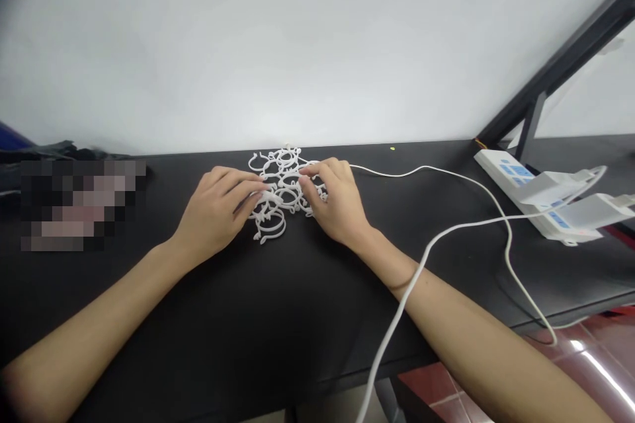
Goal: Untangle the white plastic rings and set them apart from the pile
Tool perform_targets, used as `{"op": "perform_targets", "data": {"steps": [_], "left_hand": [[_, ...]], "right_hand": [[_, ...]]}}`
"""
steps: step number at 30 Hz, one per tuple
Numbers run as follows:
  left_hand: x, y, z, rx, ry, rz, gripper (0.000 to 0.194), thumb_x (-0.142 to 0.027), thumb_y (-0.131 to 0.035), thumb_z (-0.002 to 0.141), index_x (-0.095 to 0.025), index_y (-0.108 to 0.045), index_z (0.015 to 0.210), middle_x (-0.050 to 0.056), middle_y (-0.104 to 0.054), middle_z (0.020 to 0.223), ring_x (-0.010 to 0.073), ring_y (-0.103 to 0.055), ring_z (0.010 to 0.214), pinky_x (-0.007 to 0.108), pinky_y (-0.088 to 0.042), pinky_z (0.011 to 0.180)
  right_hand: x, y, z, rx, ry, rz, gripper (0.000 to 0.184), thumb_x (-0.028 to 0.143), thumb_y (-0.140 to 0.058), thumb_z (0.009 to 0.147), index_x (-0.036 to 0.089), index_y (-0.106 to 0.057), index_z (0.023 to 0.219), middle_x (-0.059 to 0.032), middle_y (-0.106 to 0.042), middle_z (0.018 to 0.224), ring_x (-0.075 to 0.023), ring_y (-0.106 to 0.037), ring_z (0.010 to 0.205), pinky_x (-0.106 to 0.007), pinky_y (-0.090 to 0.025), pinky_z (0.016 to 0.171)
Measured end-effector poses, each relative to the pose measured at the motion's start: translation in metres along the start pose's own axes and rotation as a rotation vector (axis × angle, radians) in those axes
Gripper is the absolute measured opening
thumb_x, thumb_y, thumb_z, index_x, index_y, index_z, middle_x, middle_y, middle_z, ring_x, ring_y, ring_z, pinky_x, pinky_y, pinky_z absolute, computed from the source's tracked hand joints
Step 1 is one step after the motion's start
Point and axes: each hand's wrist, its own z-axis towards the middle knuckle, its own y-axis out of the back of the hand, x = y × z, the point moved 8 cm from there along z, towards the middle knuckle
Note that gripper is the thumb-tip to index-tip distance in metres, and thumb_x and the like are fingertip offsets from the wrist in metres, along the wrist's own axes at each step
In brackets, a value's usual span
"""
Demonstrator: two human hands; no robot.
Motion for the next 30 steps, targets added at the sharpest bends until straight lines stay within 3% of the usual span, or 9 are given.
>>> {"op": "perform_targets", "data": {"steps": [7, 11, 23, 30], "left_hand": [[0.0, 0.013, -0.001, -0.132, 0.059, -0.012, 0.013, -0.026, -0.052, 0.098, -0.021, -0.064, 0.1, 0.002, -0.073, 0.085, 0.0205, -0.06, 0.079, 0.037, -0.043, 0.072], [0.0, 0.012, -0.002, -0.141, 0.087, -0.028, 0.014, -0.027, -0.052, 0.099, -0.022, -0.065, 0.096, 0.001, -0.073, 0.081, 0.0189, -0.061, 0.074, 0.036, -0.042, 0.072], [0.014, 0.006, -0.006, -0.094, 0.251, -0.267, 0.003, -0.023, -0.058, 0.094, -0.022, -0.061, 0.093, -0.003, -0.075, 0.086, 0.0157, -0.067, 0.079, 0.029, -0.048, 0.073], [0.009, -0.003, -0.006, -0.014, 0.191, -0.228, 0.009, -0.029, -0.057, 0.095, -0.021, -0.059, 0.094, 0.0, -0.071, 0.086, 0.0168, -0.062, 0.077, 0.031, -0.045, 0.073]], "right_hand": [[0.024, -0.01, -0.006, 0.131, 0.077, 0.139, 0.016, 0.03, -0.059, 0.093, 0.022, -0.063, 0.106, -0.0061, -0.068, 0.102, -0.0206, -0.06, 0.096, -0.037, -0.047, 0.088], [0.033, -0.017, -0.01, 0.165, 0.101, 0.186, 0.01, 0.026, -0.061, 0.092, 0.02, -0.064, 0.099, -0.0045, -0.068, 0.094, -0.0185, -0.061, 0.088, -0.034, -0.049, 0.083], [0.015, -0.025, -0.011, 0.158, -0.074, 0.213, 0.009, 0.026, -0.061, 0.09, 0.022, -0.065, 0.098, -0.0027, -0.071, 0.091, -0.0176, -0.066, 0.082, -0.032, -0.052, 0.074], [0.008, -0.02, -0.01, 0.094, -0.177, 0.248, 0.008, 0.029, -0.062, 0.09, 0.022, -0.06, 0.093, -0.0016, -0.073, 0.09, -0.0151, -0.066, 0.076, -0.029, -0.053, 0.072]]}}
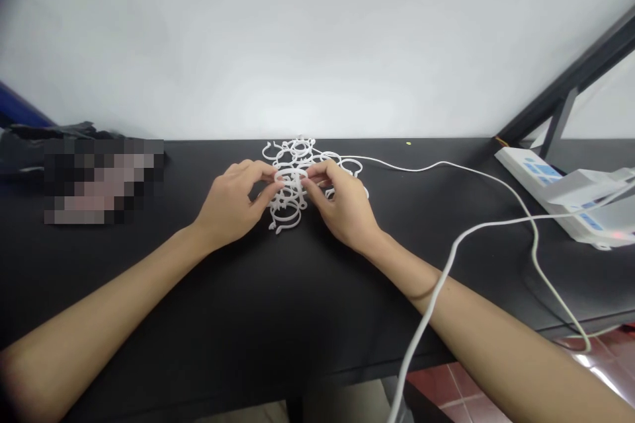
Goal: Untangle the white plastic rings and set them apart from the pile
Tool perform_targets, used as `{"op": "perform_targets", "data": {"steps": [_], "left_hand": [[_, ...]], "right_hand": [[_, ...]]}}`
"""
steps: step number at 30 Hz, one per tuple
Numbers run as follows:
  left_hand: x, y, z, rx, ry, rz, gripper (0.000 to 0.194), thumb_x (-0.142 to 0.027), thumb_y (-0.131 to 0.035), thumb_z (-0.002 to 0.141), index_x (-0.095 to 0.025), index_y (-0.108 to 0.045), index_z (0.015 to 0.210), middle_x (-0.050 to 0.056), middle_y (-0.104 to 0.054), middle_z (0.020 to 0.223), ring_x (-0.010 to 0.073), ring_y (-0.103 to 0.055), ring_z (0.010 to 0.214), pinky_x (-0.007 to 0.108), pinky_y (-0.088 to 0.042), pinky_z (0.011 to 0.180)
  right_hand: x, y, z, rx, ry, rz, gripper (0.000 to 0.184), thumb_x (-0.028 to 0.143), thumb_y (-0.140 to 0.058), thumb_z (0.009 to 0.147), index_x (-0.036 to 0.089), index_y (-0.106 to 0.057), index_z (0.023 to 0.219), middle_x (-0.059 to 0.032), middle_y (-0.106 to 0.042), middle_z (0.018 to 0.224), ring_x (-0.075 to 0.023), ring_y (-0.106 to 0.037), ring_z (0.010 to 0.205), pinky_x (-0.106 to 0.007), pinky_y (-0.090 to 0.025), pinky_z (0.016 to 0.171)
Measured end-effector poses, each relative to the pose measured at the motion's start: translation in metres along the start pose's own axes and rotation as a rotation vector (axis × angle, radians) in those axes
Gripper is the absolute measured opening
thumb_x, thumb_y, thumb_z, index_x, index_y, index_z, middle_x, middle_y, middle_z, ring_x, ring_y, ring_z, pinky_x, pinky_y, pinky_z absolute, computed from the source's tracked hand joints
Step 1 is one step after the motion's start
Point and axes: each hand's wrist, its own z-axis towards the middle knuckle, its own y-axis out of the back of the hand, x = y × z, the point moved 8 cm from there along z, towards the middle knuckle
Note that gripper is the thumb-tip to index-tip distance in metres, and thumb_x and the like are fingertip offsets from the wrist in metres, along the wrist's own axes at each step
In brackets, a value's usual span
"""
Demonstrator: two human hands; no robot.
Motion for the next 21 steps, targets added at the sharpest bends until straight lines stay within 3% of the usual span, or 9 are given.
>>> {"op": "perform_targets", "data": {"steps": [12, 17, 21], "left_hand": [[-0.009, 0.008, 0.003, -0.097, -0.054, 0.18, 0.01, -0.025, -0.049, 0.096, -0.02, -0.057, 0.093, 0.002, -0.07, 0.09, 0.0197, -0.057, 0.081, 0.035, -0.04, 0.073], [-0.016, 0.013, 0.002, -0.109, -0.12, 0.092, 0.01, -0.025, -0.05, 0.097, -0.02, -0.058, 0.093, 0.001, -0.067, 0.081, 0.0177, -0.055, 0.076, 0.032, -0.042, 0.071], [-0.019, 0.012, 0.001, -0.077, -0.121, -0.015, 0.011, -0.021, -0.05, 0.096, -0.018, -0.059, 0.101, 0.002, -0.069, 0.088, 0.0163, -0.058, 0.08, 0.03, -0.048, 0.073]], "right_hand": [[0.011, 0.006, 0.004, -0.061, 0.111, -0.088, 0.005, 0.024, -0.065, 0.086, 0.022, -0.061, 0.088, -0.0018, -0.073, 0.092, -0.0166, -0.068, 0.079, -0.032, -0.056, 0.073], [0.019, 0.014, 0.0, -0.098, 0.203, -0.135, 0.003, 0.024, -0.064, 0.088, 0.023, -0.063, 0.09, -0.0003, -0.069, 0.084, -0.015, -0.065, 0.074, -0.031, -0.055, 0.07], [0.017, 0.014, -0.002, -0.09, 0.157, -0.054, 0.007, 0.024, -0.065, 0.087, 0.023, -0.063, 0.094, 0.0002, -0.07, 0.084, -0.0142, -0.067, 0.07, -0.029, -0.056, 0.066]]}}
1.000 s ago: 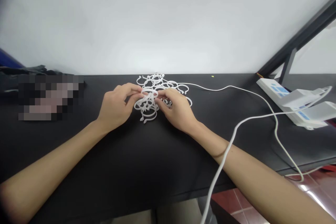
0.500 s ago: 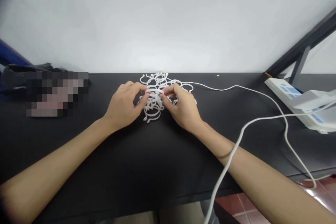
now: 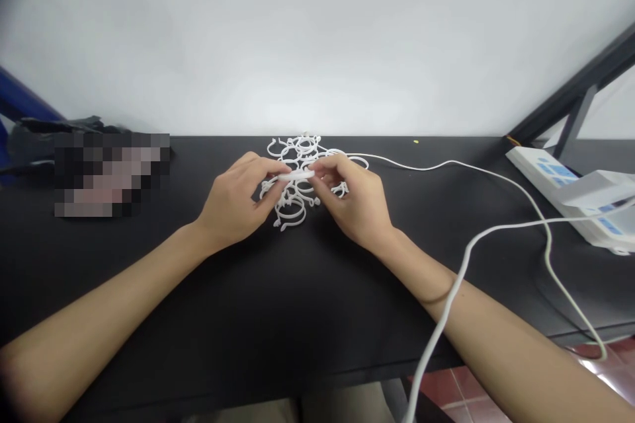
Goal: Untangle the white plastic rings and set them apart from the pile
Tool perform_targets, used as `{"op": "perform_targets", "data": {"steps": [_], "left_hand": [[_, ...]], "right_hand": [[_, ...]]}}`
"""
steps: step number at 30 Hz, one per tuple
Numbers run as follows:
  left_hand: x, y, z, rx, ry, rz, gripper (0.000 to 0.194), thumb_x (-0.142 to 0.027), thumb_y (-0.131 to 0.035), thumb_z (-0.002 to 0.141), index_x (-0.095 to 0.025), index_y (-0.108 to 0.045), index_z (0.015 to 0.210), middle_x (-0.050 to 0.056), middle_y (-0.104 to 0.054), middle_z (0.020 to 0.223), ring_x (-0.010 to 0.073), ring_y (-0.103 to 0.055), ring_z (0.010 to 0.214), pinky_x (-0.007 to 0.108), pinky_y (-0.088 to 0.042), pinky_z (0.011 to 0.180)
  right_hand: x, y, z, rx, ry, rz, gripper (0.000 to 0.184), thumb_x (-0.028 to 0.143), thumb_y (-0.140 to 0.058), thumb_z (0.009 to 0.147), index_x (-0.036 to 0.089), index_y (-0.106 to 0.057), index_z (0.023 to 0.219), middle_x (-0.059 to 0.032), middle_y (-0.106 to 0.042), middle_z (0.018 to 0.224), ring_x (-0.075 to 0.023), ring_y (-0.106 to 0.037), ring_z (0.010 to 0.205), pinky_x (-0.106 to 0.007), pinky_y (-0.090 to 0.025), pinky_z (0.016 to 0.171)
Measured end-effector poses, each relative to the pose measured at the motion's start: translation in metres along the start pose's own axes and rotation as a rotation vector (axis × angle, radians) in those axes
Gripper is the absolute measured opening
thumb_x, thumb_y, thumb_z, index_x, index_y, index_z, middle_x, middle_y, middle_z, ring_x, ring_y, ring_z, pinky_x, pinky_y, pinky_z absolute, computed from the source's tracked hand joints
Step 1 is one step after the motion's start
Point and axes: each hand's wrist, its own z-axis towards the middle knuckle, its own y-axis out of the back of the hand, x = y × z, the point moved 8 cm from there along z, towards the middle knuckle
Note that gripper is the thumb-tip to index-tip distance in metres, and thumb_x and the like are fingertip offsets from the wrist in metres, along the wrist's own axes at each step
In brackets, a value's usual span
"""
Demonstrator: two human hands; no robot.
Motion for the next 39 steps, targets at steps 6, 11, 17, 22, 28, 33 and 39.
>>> {"op": "perform_targets", "data": {"steps": [6, 11, 17, 22, 28, 33, 39], "left_hand": [[0.0, -0.004, -0.001, 0.051, 0.01, -0.037, 0.02, -0.014, -0.047, 0.093, -0.019, -0.06, 0.108, 0.004, -0.071, 0.099, 0.0181, -0.063, 0.092, 0.032, -0.051, 0.08], [0.003, -0.004, -0.002, 0.065, 0.077, -0.04, 0.03, -0.013, -0.044, 0.088, -0.015, -0.057, 0.115, 0.007, -0.07, 0.108, 0.0199, -0.063, 0.097, 0.035, -0.049, 0.086], [0.007, -0.005, -0.001, 0.103, 0.148, 0.063, 0.048, -0.055, -0.053, 0.089, -0.013, -0.059, 0.114, 0.009, -0.071, 0.102, 0.0253, -0.061, 0.091, 0.04, -0.044, 0.082], [0.01, -0.01, -0.003, 0.104, 0.159, 0.151, 0.048, -0.06, -0.051, 0.091, -0.016, -0.061, 0.109, 0.007, -0.072, 0.095, 0.0246, -0.059, 0.087, 0.038, -0.042, 0.077], [0.01, -0.014, -0.004, 0.147, 0.153, 0.112, 0.04, -0.043, -0.055, 0.093, -0.013, -0.057, 0.119, 0.009, -0.071, 0.107, 0.0252, -0.059, 0.096, 0.039, -0.043, 0.082], [0.003, -0.016, -0.004, 0.22, 0.122, -0.079, 0.038, -0.034, -0.045, 0.095, -0.012, -0.053, 0.125, 0.009, -0.068, 0.112, 0.0244, -0.055, 0.103, 0.039, -0.047, 0.089], [-0.004, -0.016, -0.002, 0.287, 0.091, -0.237, 0.036, -0.025, -0.025, 0.101, -0.015, -0.059, 0.103, 0.006, -0.066, 0.089, 0.0206, -0.051, 0.087, 0.036, -0.047, 0.082]], "right_hand": [[-0.005, -0.01, -0.002, 0.058, -0.077, 0.187, 0.012, 0.023, -0.065, 0.087, 0.022, -0.062, 0.098, -0.0016, -0.074, 0.093, -0.0149, -0.071, 0.076, -0.029, -0.058, 0.068], [-0.007, -0.013, -0.002, 0.096, -0.099, 0.224, 0.017, 0.015, -0.061, 0.087, 0.021, -0.062, 0.102, -0.002, -0.075, 0.101, -0.0134, -0.071, 0.078, -0.028, -0.058, 0.07], [-0.004, -0.018, -0.003, 0.178, -0.119, 0.164, 0.022, 0.017, -0.061, 0.086, 0.022, -0.063, 0.107, -0.0024, -0.073, 0.109, -0.0135, -0.071, 0.081, -0.028, -0.059, 0.072], [0.005, -0.02, -0.003, 0.237, -0.052, 0.134, 0.027, 0.018, -0.059, 0.088, 0.022, -0.063, 0.115, -0.0035, -0.072, 0.113, -0.0158, -0.072, 0.089, -0.03, -0.06, 0.076], [-0.001, -0.018, -0.004, 0.199, -0.088, 0.097, 0.03, 0.021, -0.06, 0.089, 0.021, -0.059, 0.119, -0.0059, -0.071, 0.109, -0.0163, -0.069, 0.084, -0.029, -0.059, 0.069], [-0.001, -0.013, -0.002, 0.127, -0.063, 0.121, 0.026, 0.023, -0.059, 0.09, 0.021, -0.061, 0.116, -0.0067, -0.067, 0.113, -0.0151, -0.067, 0.082, -0.029, -0.057, 0.067], [0.001, -0.013, -0.002, 0.137, -0.083, 0.154, 0.019, 0.025, -0.059, 0.091, 0.021, -0.063, 0.109, -0.0044, -0.07, 0.102, -0.0136, -0.068, 0.073, -0.029, -0.058, 0.067]]}}
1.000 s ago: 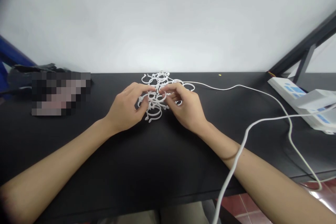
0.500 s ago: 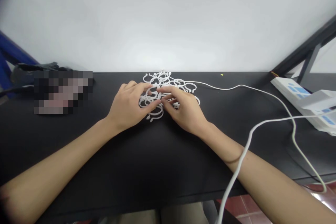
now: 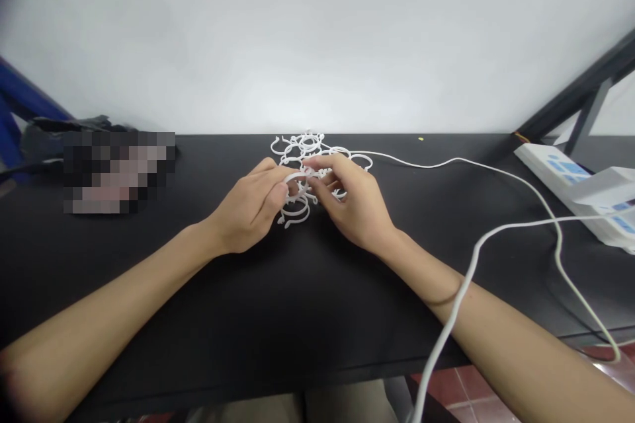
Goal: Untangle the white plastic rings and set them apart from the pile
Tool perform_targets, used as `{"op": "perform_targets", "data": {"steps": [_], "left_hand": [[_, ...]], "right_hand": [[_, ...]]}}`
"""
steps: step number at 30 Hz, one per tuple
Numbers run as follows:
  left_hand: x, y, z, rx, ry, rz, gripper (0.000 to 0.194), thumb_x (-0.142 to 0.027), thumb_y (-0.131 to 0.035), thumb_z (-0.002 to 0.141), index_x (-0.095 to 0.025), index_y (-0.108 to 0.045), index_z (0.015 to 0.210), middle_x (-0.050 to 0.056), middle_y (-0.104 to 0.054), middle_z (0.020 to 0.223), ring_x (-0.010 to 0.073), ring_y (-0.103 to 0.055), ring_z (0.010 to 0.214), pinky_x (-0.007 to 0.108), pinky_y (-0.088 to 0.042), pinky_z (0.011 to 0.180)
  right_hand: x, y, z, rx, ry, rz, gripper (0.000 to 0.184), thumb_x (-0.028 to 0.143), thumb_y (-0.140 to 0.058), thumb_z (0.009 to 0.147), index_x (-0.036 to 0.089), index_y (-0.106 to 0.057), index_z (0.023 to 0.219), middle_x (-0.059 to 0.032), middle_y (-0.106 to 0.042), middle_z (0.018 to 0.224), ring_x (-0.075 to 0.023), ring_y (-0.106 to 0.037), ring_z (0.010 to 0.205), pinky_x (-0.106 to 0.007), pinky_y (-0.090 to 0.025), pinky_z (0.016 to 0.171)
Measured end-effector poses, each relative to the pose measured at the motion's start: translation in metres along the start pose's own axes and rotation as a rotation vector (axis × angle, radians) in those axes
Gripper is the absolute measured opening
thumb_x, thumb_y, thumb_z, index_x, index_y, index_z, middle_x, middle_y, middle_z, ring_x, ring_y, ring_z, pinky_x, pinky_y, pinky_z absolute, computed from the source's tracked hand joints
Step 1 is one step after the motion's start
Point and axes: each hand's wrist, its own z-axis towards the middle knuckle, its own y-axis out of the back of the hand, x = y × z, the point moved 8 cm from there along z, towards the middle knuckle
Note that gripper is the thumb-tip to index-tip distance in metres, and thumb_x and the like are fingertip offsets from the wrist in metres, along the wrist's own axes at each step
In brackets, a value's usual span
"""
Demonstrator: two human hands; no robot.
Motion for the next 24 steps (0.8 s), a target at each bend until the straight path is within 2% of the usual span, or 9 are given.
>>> {"op": "perform_targets", "data": {"steps": [3, 7, 10, 13, 17, 19, 22, 24], "left_hand": [[0.002, 0.001, 0.001, -0.014, 0.024, 0.001, 0.036, -0.024, -0.025, 0.102, -0.016, -0.059, 0.096, 0.005, -0.062, 0.08, 0.0202, -0.051, 0.082, 0.035, -0.047, 0.078], [0.01, 0.003, 0.0, -0.071, 0.101, 0.006, 0.036, -0.025, -0.026, 0.102, -0.013, -0.059, 0.112, 0.007, -0.064, 0.09, 0.0201, -0.057, 0.088, 0.036, -0.047, 0.083], [0.012, 0.001, -0.001, -0.071, 0.134, 0.036, 0.039, -0.026, -0.026, 0.103, -0.011, -0.055, 0.124, 0.009, -0.066, 0.099, 0.021, -0.058, 0.095, 0.038, -0.046, 0.089], [0.01, 0.001, -0.001, -0.067, 0.117, 0.087, 0.042, -0.031, -0.029, 0.103, -0.01, -0.05, 0.133, 0.009, -0.066, 0.104, 0.0226, -0.057, 0.1, 0.04, -0.045, 0.093], [0.005, -0.002, 0.0, -0.057, 0.055, 0.165, 0.05, -0.046, -0.046, 0.097, -0.014, -0.047, 0.135, 0.011, -0.061, 0.121, 0.0256, -0.053, 0.11, 0.041, -0.045, 0.095], [0.006, -0.004, 0.0, -0.053, 0.046, 0.215, 0.049, -0.045, -0.051, 0.095, -0.016, -0.048, 0.134, 0.011, -0.06, 0.124, 0.0266, -0.053, 0.113, 0.041, -0.044, 0.095], [0.009, -0.004, -0.001, -0.053, 0.057, 0.234, 0.041, -0.039, -0.048, 0.097, -0.017, -0.05, 0.132, 0.011, -0.062, 0.122, 0.0258, -0.056, 0.111, 0.039, -0.044, 0.093], [0.01, -0.004, -0.001, -0.056, 0.054, 0.215, 0.044, -0.043, -0.05, 0.096, -0.016, -0.051, 0.131, 0.011, -0.062, 0.123, 0.0259, -0.056, 0.111, 0.039, -0.044, 0.093]], "right_hand": [[-0.001, 0.001, 0.0, -0.016, -0.004, -0.001, 0.019, 0.027, -0.062, 0.09, 0.02, -0.064, 0.108, -0.0045, -0.07, 0.1, -0.013, -0.067, 0.07, -0.029, -0.057, 0.065], [-0.002, 0.001, 0.0, -0.02, 0.005, 0.017, 0.027, 0.027, -0.064, 0.089, 0.022, -0.062, 0.115, -0.0032, -0.068, 0.101, -0.0112, -0.064, 0.066, -0.028, -0.056, 0.063], [0.0, 0.0, -0.001, -0.007, 0.021, -0.001, 0.021, 0.028, -0.063, 0.09, 0.023, -0.065, 0.111, -0.0027, -0.068, 0.098, -0.0109, -0.063, 0.066, -0.027, -0.055, 0.063], [0.001, 0.0, -0.001, 0.002, 0.012, -0.05, 0.014, 0.03, -0.062, 0.091, 0.021, -0.066, 0.101, -0.0026, -0.069, 0.09, -0.0114, -0.063, 0.066, -0.027, -0.054, 0.063], [-0.002, 0.001, -0.001, -0.008, -0.032, -0.07, 0.013, 0.03, -0.061, 0.091, 0.02, -0.065, 0.098, -0.0031, -0.069, 0.089, -0.0115, -0.064, 0.066, -0.027, -0.054, 0.063], [-0.004, 0.002, 0.0, -0.016, -0.049, -0.065, 0.015, 0.032, -0.062, 0.091, 0.02, -0.065, 0.098, -0.0032, -0.07, 0.089, -0.0116, -0.065, 0.065, -0.027, -0.054, 0.062], [-0.006, 0.002, 0.0, -0.021, -0.07, -0.046, 0.018, 0.035, -0.063, 0.09, 0.019, -0.065, 0.098, -0.0032, -0.071, 0.088, -0.0117, -0.067, 0.063, -0.026, -0.053, 0.059], [-0.006, 0.003, -0.001, -0.019, -0.08, -0.039, 0.018, 0.035, -0.064, 0.09, 0.019, -0.065, 0.098, -0.003, -0.072, 0.086, -0.0119, -0.067, 0.061, -0.026, -0.052, 0.058]]}}
